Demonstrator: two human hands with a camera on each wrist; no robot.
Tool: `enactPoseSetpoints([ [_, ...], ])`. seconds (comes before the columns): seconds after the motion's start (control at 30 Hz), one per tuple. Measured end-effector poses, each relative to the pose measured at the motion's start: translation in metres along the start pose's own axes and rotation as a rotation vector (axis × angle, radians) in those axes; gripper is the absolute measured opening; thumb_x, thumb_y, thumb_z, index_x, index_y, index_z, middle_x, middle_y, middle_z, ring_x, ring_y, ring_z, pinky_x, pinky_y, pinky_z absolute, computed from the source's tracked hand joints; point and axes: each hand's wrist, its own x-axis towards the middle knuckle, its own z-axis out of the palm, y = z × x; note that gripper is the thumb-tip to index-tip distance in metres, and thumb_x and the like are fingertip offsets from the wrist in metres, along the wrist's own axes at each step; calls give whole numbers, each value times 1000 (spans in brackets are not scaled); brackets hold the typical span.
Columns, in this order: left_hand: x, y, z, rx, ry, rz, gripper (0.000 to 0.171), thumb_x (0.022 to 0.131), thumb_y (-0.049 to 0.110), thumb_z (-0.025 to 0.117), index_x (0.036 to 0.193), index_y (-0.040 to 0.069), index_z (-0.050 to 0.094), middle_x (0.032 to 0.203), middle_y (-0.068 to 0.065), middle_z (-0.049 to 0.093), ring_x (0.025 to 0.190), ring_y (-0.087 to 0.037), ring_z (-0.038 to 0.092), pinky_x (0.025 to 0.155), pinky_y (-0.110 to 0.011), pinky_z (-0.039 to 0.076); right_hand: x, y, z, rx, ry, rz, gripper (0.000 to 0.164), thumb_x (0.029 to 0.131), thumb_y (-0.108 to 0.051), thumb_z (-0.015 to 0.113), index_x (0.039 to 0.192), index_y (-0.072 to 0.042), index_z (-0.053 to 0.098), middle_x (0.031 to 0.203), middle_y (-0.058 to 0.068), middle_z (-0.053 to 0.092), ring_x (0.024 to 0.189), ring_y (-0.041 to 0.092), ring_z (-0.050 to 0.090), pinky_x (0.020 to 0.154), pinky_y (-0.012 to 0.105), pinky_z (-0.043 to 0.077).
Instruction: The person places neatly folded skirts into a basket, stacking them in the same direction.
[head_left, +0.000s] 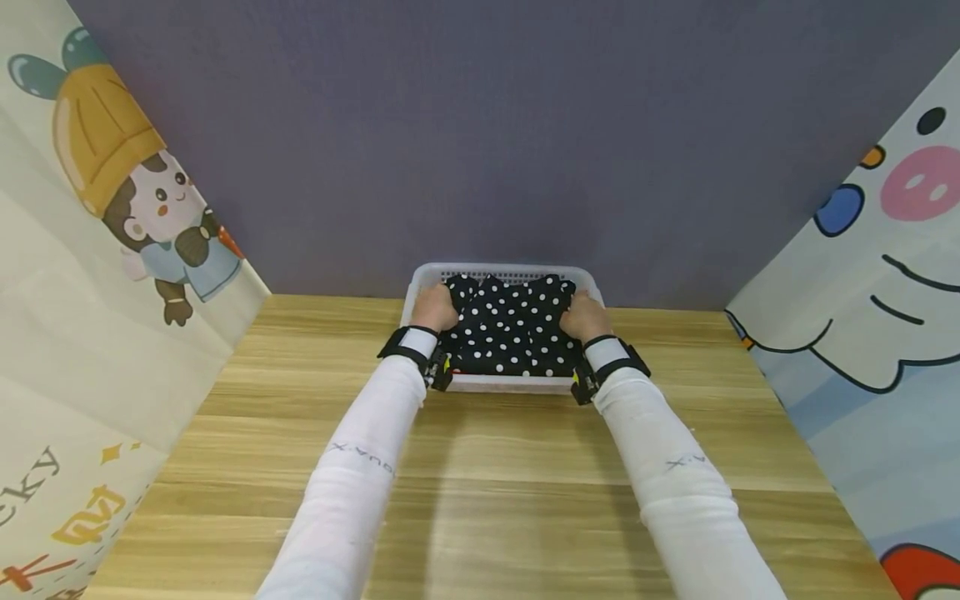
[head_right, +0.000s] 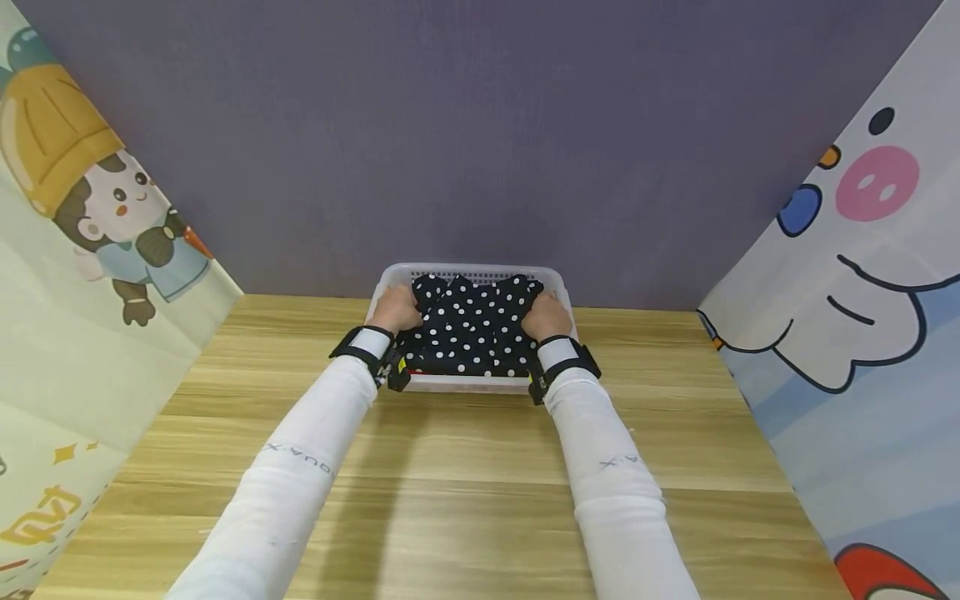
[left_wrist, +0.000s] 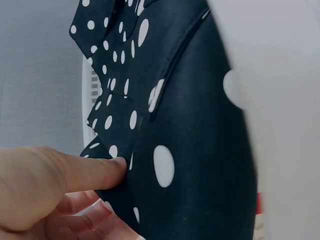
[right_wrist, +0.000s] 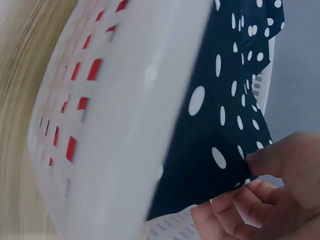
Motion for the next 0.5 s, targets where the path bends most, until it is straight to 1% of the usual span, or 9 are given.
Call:
enactPoseSetpoints([
  [0.13,0,1,-1,8,-16,-17,31,77,9,63,105,-4,58,103,-19,63,93,-34,59,79,-42,49,-1,-1,-2,-22,-32,-6,59,86,-11,47,135,16,27,123,33,50,104,41,54,88,49,45],
  [0.27,-1,1,-3,-6,-26,-25,26,75,9,66,98,-2,62,100,-17,64,88,-31,60,76,-41,50,0,-1,-4,-61,-75,-12,61,87,-12,47,136,17,24,126,33,48,106,41,54,90,48,44],
  [0.3,-1,0,-4,-10,-28,-25,24,75,9,66,96,-2,63,99,-16,65,86,-31,61,74,-40,50,0,-1,-5,-78,-87,-20,60,87,-12,47,135,17,26,126,33,48,105,40,54,90,48,44],
  [0.33,-1,-1,-4,-13,-30,-24,23,75,9,66,95,-2,64,98,-16,65,85,-30,61,73,-40,51,1,-1,-5,-96,-102,-28,56,87,-12,46,133,16,32,123,32,50,102,39,55,88,47,45],
  [0.43,0,-3,-4,0,-41,-24,22,78,9,62,97,-2,63,101,-16,65,87,-31,61,74,-41,51,1,-1,-6,-127,-148,-53,45,87,-13,45,123,13,46,112,27,56,91,34,55,83,45,46],
  [0.5,1,-5,-3,23,-47,-23,23,80,9,60,100,-1,63,103,-16,64,89,-31,61,75,-41,51,0,-1,-6,-129,-179,-68,40,87,-14,44,116,12,51,104,24,57,86,31,53,80,43,46],
])
